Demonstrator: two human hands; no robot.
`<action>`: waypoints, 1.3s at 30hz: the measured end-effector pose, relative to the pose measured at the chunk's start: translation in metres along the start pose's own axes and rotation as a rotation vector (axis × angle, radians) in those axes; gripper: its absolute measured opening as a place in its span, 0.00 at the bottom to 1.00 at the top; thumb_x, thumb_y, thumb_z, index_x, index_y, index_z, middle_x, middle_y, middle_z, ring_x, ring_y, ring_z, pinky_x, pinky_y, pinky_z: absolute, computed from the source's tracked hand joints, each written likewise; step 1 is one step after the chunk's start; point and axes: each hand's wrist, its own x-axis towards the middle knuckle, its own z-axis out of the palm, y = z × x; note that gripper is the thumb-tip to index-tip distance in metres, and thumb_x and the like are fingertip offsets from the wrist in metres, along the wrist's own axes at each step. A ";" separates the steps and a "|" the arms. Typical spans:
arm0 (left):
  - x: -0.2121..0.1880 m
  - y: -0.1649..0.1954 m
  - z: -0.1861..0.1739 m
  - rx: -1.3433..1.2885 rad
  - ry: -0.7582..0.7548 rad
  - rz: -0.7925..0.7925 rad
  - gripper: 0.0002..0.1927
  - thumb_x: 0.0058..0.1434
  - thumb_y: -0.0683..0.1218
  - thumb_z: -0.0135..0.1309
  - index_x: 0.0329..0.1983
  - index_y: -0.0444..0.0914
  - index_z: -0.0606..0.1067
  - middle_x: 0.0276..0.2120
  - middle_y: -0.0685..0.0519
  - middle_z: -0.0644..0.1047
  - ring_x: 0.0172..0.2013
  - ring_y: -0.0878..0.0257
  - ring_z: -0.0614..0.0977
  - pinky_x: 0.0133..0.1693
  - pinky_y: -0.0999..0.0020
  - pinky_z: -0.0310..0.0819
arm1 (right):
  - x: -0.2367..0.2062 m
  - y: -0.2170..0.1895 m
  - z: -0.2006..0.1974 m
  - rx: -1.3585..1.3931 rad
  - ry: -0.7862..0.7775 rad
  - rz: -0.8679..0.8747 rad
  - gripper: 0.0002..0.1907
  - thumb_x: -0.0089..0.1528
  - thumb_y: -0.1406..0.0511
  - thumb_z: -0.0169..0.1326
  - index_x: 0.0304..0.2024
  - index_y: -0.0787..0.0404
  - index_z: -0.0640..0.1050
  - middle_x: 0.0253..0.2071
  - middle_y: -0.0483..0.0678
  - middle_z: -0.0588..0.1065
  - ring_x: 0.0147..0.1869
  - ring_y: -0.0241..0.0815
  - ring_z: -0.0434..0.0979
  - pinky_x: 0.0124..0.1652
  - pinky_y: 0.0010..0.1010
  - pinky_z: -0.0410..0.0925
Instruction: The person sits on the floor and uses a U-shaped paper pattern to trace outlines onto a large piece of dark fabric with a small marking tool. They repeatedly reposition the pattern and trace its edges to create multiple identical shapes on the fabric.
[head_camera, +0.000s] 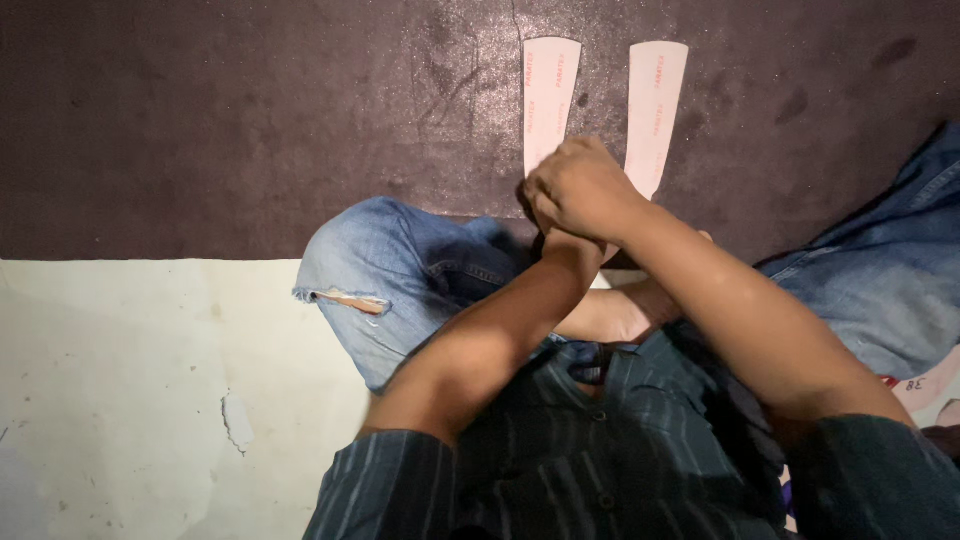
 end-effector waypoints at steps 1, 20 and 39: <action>0.001 0.001 -0.001 0.022 0.006 -0.006 0.35 0.70 0.55 0.42 0.76 0.39 0.50 0.72 0.43 0.60 0.69 0.49 0.62 0.66 0.50 0.56 | 0.006 0.002 0.000 -0.046 0.010 0.009 0.07 0.62 0.61 0.56 0.36 0.54 0.84 0.36 0.47 0.81 0.49 0.50 0.76 0.58 0.45 0.63; 0.002 -0.008 0.016 0.831 0.537 -0.054 0.24 0.63 0.44 0.48 0.61 0.29 0.76 0.60 0.35 0.75 0.54 0.41 0.77 0.51 0.45 0.72 | 0.070 0.046 -0.023 -0.010 0.313 0.044 0.10 0.66 0.63 0.54 0.43 0.54 0.85 0.38 0.50 0.80 0.40 0.55 0.76 0.46 0.48 0.65; -0.010 -0.018 -0.032 0.070 0.536 -0.010 0.28 0.56 0.48 0.58 0.56 0.27 0.71 0.56 0.33 0.71 0.57 0.39 0.72 0.58 0.48 0.68 | 0.065 0.087 -0.038 0.260 0.609 0.178 0.12 0.74 0.63 0.53 0.45 0.67 0.80 0.43 0.59 0.78 0.45 0.57 0.80 0.46 0.46 0.71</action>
